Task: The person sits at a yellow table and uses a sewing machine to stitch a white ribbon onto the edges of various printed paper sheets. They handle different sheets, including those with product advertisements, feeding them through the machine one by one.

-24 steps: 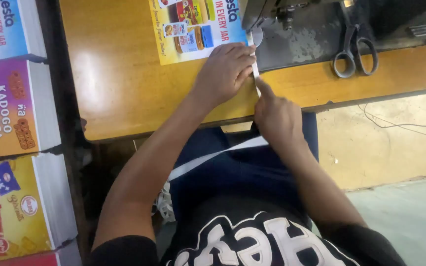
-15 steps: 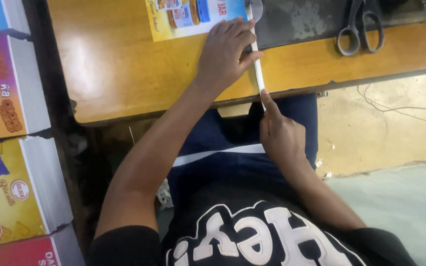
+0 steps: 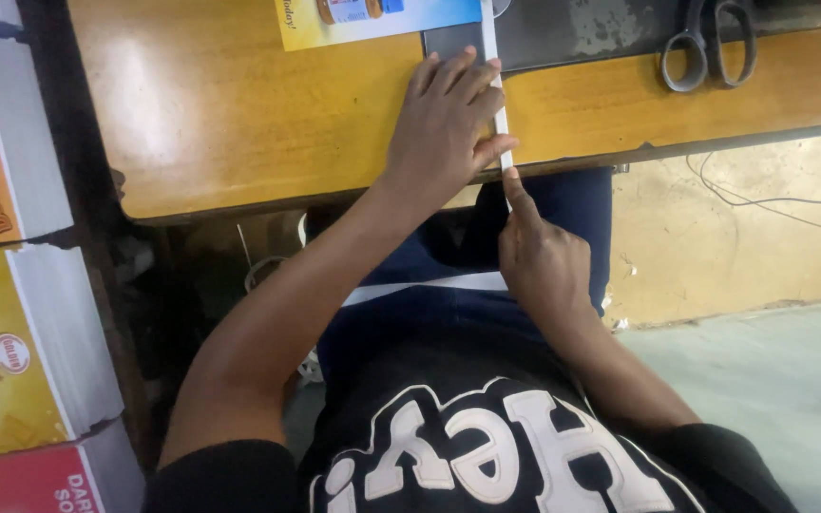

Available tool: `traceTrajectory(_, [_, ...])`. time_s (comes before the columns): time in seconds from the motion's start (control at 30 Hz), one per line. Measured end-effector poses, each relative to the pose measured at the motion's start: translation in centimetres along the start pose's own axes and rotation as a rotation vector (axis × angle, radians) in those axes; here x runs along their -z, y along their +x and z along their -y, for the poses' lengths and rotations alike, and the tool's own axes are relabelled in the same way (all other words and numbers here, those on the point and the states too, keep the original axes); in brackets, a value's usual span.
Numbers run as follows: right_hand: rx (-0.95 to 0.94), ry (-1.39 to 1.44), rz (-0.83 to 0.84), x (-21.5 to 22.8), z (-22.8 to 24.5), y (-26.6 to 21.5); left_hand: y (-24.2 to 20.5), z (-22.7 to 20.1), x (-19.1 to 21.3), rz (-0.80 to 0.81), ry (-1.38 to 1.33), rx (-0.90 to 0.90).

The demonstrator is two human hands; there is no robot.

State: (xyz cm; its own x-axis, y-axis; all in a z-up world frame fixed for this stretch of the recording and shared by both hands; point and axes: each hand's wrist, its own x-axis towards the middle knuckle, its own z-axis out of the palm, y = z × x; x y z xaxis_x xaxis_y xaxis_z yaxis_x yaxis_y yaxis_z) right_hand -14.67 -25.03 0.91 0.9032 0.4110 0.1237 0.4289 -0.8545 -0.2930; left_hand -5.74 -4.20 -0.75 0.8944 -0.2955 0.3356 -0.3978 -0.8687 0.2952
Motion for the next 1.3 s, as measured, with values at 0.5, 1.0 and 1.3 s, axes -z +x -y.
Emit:
traceTrajectory(0.5, [0.03, 0.076, 0.02, 0.1, -0.4, 1.6, 0.8, 1.6, -0.3, -0.017, -0.005, 0.01])
traceTrajectory(1.0, [-0.013, 0.144, -0.024, -1.1, -0.3, 3.7, 2.3, 3.7, -1.3, -0.094, -0.005, -0.003])
traceTrajectory(1.3, [-0.194, 0.206, 0.058, -2.6, -0.6, 1.9, 0.1, 5.8, 0.0, -0.027, -0.05, 0.101])
